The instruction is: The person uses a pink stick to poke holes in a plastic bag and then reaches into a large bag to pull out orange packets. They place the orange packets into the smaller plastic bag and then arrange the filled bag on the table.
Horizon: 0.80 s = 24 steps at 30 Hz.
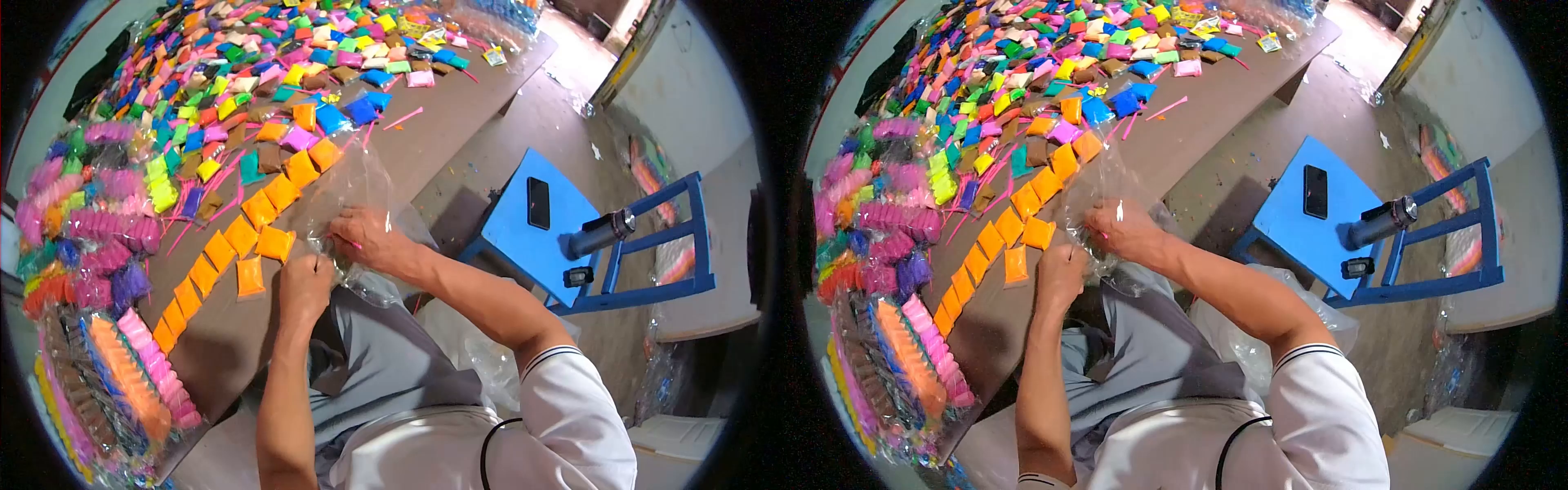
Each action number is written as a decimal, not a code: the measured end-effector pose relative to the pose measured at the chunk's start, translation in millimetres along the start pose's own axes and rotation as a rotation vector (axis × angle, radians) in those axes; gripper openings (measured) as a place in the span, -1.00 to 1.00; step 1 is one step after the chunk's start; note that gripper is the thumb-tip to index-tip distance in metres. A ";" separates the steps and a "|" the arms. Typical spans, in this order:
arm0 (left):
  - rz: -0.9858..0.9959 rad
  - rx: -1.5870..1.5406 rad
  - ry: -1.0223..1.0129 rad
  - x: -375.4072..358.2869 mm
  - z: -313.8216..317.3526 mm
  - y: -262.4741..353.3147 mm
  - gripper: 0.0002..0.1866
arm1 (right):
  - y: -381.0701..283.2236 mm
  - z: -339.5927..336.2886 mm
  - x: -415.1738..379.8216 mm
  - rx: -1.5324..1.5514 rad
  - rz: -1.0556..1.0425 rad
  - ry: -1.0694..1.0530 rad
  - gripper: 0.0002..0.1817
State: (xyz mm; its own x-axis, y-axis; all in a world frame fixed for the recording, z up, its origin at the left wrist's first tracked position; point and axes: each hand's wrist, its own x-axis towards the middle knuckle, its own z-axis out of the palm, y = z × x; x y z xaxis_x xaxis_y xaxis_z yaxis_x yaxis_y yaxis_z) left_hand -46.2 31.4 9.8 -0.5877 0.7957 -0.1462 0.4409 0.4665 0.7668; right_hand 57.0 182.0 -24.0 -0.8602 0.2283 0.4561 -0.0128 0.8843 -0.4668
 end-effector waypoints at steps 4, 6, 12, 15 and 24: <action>0.034 0.045 0.039 -4.0 1.2 -0.8 -0.63 | -8.5 -3.9 -3.8 0.137 0.012 0.097 -0.87; 0.096 0.123 0.112 -8.2 6.3 3.8 -0.64 | -14.0 -7.6 -6.3 0.157 -0.030 0.115 -0.87; 0.134 0.247 0.151 -11.1 4.0 13.0 -0.64 | -5.7 -13.2 -0.2 0.046 -0.025 0.136 -0.86; 0.128 0.229 0.169 -12.9 7.0 11.6 -0.64 | -10.5 -13.9 -3.2 0.072 -0.020 0.119 -0.85; 0.130 0.266 0.198 -11.3 10.3 12.5 -0.65 | -13.5 -10.3 0.2 -0.032 0.071 0.071 -0.84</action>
State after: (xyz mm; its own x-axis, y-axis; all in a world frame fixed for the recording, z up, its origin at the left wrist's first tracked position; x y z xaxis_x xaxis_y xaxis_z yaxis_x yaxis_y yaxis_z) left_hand -27.1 32.2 14.6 -0.6239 0.7768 0.0853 0.6661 0.4715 0.5779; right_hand 62.3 174.3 -9.8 -0.8198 0.3184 0.4759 0.0643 0.8771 -0.4760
